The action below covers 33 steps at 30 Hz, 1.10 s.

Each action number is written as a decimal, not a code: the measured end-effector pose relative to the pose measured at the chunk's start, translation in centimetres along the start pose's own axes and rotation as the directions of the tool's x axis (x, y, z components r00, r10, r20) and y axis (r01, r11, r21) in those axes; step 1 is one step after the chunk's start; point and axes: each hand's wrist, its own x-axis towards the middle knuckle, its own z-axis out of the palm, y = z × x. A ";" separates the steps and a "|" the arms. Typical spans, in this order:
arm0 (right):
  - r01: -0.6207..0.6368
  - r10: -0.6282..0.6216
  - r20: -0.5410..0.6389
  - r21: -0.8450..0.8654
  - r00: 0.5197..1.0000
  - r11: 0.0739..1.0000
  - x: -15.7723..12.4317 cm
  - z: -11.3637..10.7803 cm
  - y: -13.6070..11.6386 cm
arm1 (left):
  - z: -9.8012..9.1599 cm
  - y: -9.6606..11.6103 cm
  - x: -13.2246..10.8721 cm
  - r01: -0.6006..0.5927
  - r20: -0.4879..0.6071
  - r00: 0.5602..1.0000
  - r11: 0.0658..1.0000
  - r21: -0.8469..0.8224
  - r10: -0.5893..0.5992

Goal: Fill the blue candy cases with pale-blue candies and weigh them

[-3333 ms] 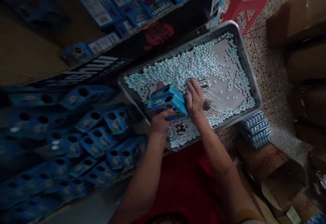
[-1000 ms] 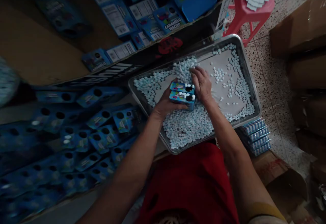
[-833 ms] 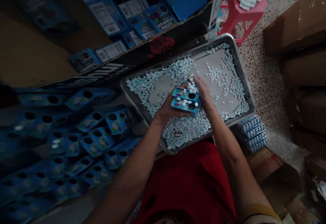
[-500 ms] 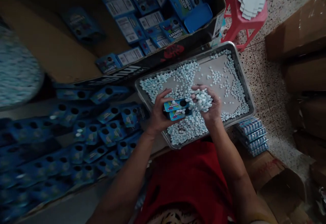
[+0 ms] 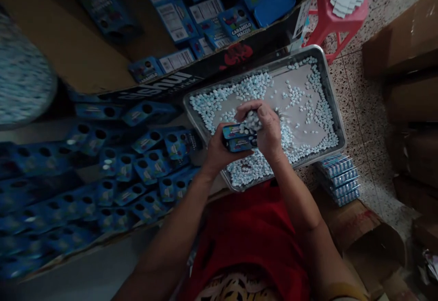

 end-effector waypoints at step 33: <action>-0.443 0.443 -0.021 -0.062 0.896 0.894 2.1 -4.3 4.7 | -4.5 -2.7 -3.0 0.052 -0.054 0.996 0.939 -0.339 -0.074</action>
